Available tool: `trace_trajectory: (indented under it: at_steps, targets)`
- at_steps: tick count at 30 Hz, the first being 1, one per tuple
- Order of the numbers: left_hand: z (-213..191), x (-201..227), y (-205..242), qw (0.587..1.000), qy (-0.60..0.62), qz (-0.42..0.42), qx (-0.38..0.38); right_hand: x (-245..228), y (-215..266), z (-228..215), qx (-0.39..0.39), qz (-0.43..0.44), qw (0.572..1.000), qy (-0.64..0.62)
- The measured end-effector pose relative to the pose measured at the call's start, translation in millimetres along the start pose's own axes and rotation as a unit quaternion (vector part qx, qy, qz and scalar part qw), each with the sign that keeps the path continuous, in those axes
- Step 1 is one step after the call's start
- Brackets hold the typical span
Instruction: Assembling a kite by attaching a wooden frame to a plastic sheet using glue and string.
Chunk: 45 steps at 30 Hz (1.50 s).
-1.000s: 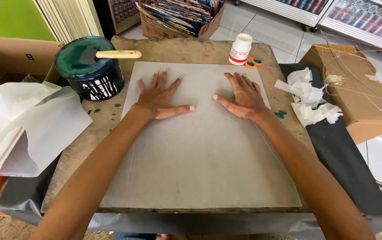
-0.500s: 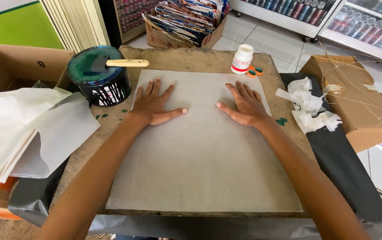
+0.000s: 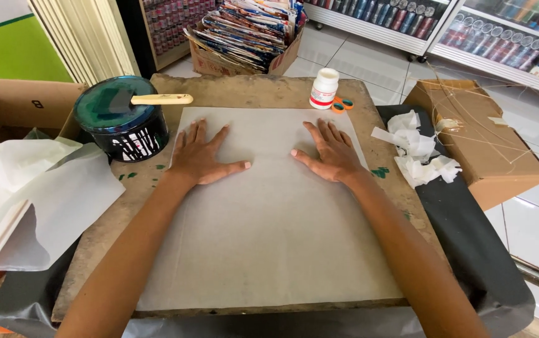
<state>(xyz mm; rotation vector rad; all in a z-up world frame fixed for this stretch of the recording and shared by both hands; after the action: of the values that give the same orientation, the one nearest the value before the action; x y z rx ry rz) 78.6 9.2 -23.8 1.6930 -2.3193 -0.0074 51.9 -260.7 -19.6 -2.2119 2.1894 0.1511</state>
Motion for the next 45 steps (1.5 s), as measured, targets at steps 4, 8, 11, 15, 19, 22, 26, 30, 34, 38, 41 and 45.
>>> trace_trajectory:
  at_steps: [4, 8, 11, 15, 19, 22, 26, 30, 34, 38, 41, 45]
  targets:
    - [0, -1, -1, 1.000, -0.002, -0.003, 0.004, 0, -1, 1, 0.005, -0.003, 1.000, -0.008]
    - [3, 0, -2, 1.000, -0.009, -0.004, -0.003, 1, 2, 0, 0.001, 0.003, 1.000, -0.006]
    - [1, 0, -4, 1.000, -0.019, -0.002, -0.001, 1, 2, -3, 0.004, 0.003, 1.000, -0.005]
    - [1, 0, 2, 1.000, -0.006, 0.004, -0.005, -1, 4, -5, 0.016, 0.003, 1.000, -0.021]
    - [3, 0, 0, 1.000, -0.010, 0.010, -0.005, 2, 3, -3, 0.020, 0.001, 1.000, -0.022]
    - [4, -3, -3, 1.000, -0.019, 0.017, 0.003, 0, 2, -5, 0.024, -0.004, 1.000, -0.005]
    - [6, -3, -2, 1.000, -0.017, 0.026, 0.003, -3, 5, -6, 0.038, -0.009, 0.999, 0.020]
    - [6, -2, -1, 0.999, -0.013, 0.030, 0.005, -1, 3, -6, 0.039, -0.019, 0.999, 0.025]
    - [9, -5, -3, 0.999, -0.027, 0.031, -0.003, 1, 2, -2, 0.037, -0.016, 0.999, 0.026]
    - [7, -4, -2, 0.999, -0.032, 0.040, -0.002, 1, 1, -4, 0.043, -0.015, 0.999, 0.024]
    - [4, -3, 2, 0.998, -0.036, 0.047, -0.009, 2, -1, -2, 0.043, -0.014, 0.999, 0.020]
    - [1, -2, 9, 0.997, -0.046, 0.052, -0.026, 1, 0, -2, 0.046, -0.012, 0.999, 0.024]
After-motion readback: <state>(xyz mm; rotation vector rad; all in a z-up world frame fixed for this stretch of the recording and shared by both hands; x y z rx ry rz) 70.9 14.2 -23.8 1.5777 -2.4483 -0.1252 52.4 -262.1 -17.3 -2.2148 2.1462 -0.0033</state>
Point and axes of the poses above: each hand's wrist, its own y-axis away from the middle knuckle, its own z-axis out of the palm, x = y × z, the point moved 6 cm from there along -y, towards the middle knuckle, and after that the axes turned 1 degree about x, right-handed, at the moved point
